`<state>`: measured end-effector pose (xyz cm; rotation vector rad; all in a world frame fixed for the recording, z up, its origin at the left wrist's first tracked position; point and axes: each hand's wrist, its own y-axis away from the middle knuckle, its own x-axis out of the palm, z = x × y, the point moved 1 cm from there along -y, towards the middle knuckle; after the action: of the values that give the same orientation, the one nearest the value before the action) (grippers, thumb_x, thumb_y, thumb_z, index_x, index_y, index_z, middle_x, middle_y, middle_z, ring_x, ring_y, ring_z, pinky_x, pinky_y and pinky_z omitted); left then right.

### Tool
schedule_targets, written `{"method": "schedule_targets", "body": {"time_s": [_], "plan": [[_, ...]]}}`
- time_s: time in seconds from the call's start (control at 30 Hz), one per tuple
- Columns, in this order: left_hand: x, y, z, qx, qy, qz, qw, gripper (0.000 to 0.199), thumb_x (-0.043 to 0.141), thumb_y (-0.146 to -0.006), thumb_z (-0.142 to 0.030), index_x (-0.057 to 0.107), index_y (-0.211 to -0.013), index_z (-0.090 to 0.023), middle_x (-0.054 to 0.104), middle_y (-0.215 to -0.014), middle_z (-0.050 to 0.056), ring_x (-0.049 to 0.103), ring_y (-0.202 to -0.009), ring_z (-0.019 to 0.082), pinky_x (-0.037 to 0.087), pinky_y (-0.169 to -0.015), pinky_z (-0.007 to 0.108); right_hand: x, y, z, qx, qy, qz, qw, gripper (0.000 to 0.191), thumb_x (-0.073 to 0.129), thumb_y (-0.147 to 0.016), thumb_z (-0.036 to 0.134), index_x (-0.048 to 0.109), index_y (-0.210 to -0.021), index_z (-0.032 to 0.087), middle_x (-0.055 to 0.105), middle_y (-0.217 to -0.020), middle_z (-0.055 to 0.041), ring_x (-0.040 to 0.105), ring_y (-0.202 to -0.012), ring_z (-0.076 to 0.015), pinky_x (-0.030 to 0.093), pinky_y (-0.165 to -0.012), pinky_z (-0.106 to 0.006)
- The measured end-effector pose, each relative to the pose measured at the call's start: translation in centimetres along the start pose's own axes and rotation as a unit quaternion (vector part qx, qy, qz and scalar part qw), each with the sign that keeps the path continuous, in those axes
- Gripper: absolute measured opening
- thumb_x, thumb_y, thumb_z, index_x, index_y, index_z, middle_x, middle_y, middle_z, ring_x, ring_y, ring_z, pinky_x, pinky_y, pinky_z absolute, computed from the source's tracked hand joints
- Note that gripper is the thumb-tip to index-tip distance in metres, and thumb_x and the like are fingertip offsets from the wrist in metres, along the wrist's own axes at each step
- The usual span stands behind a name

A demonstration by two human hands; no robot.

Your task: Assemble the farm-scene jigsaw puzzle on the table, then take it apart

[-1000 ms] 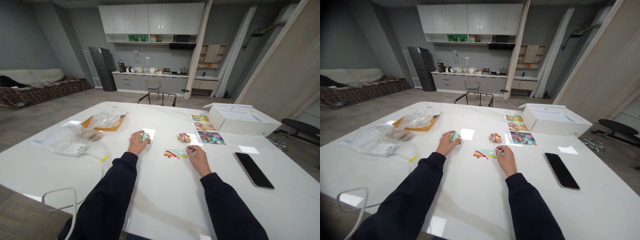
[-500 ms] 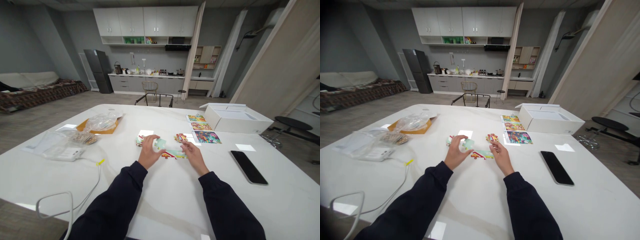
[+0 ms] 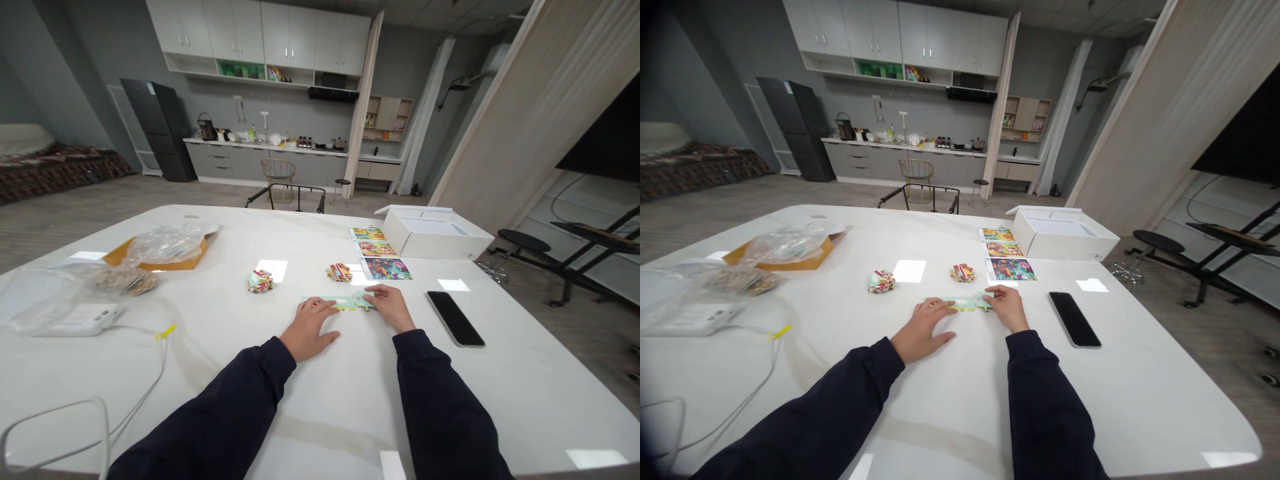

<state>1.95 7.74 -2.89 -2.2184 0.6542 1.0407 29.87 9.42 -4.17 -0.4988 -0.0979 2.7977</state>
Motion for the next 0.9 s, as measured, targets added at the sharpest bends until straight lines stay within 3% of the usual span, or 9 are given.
{"method": "schedule_targets", "body": {"time_s": [0.17, 0.43, 0.8, 0.9], "plan": [[0.1, 0.0, -0.3, -0.014, -0.019, 0.031, 0.999, 0.041, 0.073, -0.089, -0.035, 0.066, -0.129, -0.027, 0.060, -0.148, 0.005, 0.045, -0.135, 0.034, 0.035, -0.113, 0.057, 0.9, 0.0, -0.3, -0.022, 0.071, 0.010, 0.997, 0.038, 0.077, -0.068, 0.042, 0.081, -0.093, 0.014, 0.059, -0.061, 0.0007, 0.053, -0.056, -0.0142, 0.045, -0.059, -0.030], [0.3, 0.0, -0.1, -0.017, -0.020, 0.023, 0.999, 0.041, 0.073, -0.088, -0.036, 0.067, -0.128, -0.027, 0.060, -0.148, 0.004, 0.045, -0.134, 0.032, 0.035, -0.112, 0.054, 1.0, 0.3, 0.6, -0.040, 0.200, -0.005, 0.979, 0.030, 0.074, -0.072, 0.033, 0.083, -0.096, 0.016, 0.067, -0.073, -0.0040, 0.059, -0.066, -0.0170, 0.049, -0.070, -0.031], [0.7, 0.1, -0.1, 0.015, -0.020, 0.004, 1.000, 0.040, 0.074, -0.086, -0.034, 0.067, -0.125, -0.029, 0.062, -0.143, 0.007, 0.049, -0.131, 0.034, 0.039, -0.108, 0.057, 1.3, 0.3, 0.3, -0.067, 0.218, -0.011, 0.973, 0.025, 0.074, -0.070, 0.033, 0.082, -0.088, 0.018, 0.068, -0.083, -0.0058, 0.057, -0.068, -0.0175, 0.051, -0.074, -0.033], [-0.7, -0.2, 1.3, 0.033, -0.030, -0.031, 0.999, 0.038, 0.074, -0.087, -0.034, 0.067, -0.124, -0.028, 0.062, -0.141, 0.008, 0.050, -0.131, 0.033, 0.042, -0.107, 0.055, 1.4, 0.5, 0.7, -0.070, 0.195, -0.030, 0.978, 0.030, 0.072, -0.072, 0.038, 0.080, -0.093, 0.017, 0.069, -0.088, -0.0064, 0.054, -0.064, -0.0159, 0.051, -0.072, -0.033]]}}
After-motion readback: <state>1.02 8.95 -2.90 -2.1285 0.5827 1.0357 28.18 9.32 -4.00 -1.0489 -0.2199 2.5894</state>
